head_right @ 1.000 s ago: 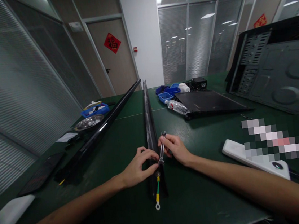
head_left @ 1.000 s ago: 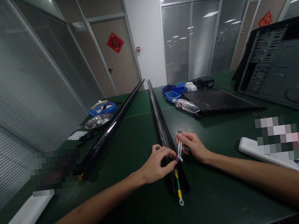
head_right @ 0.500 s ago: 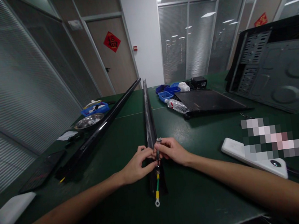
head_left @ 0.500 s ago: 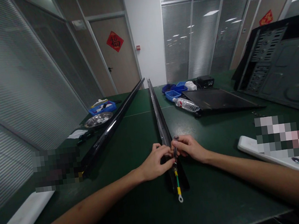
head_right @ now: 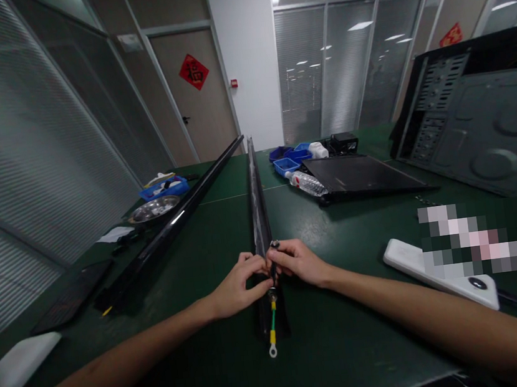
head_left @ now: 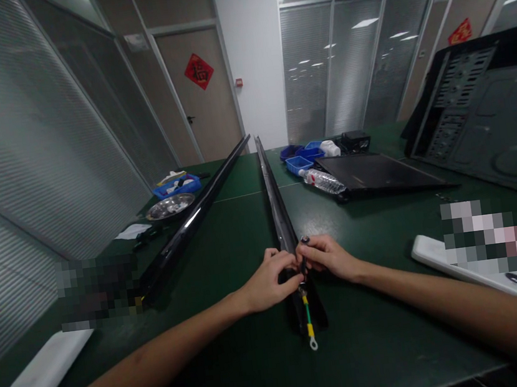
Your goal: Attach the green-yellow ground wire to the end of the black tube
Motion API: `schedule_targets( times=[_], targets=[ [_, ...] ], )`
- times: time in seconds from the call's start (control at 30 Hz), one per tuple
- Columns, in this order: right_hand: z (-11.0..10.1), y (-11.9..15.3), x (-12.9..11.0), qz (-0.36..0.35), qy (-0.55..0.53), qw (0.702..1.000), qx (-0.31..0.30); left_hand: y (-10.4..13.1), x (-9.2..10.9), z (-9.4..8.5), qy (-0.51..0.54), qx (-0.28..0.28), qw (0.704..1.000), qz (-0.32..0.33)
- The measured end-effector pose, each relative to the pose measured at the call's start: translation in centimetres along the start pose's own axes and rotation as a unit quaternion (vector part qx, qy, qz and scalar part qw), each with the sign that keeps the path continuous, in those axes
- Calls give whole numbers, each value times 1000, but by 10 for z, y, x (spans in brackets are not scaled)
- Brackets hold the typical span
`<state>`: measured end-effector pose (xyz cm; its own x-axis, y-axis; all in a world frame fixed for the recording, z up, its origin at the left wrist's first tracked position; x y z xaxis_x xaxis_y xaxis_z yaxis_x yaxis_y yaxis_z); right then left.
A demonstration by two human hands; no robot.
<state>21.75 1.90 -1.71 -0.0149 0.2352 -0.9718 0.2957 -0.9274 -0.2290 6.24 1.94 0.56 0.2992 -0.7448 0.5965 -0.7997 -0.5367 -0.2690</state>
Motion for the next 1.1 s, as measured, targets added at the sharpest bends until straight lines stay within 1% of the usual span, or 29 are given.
schedule_targets(
  times=[0.17,0.3,0.53,0.67,0.97,1.1],
  targets=[
    [0,1,0,-16,19,1000,0,1,0,0,0,5,1000,2],
    [1,3,-5,-33,40,999,10,1,1,-1,-8,6,1000,4],
    [3,5,-18,-92,133,986,24,0,2,-2,-2,-7,1000,0],
    [2,5,-18,-104,161,981,30,0,0,-2,4,-10,1000,-2],
    [3,7,-21,-122,172,977,26,-1,-2,-1,21,-22,999,-12],
    [2,8,-19,-127,165,978,17,0,-3,-1,20,-19,1000,-5]
  ],
)
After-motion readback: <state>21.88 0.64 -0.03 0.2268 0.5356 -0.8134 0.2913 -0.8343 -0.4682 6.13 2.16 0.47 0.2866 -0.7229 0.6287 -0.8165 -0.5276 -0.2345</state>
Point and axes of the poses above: each hand's wrist, its own y-axis away from the middle knuckle, its own z-axis out of the palm, x = y × z, the point moved 5 cm from there along -y, towards the middle knuckle, and after that the axes turned 5 degrees about x, right-handed, at the moved point
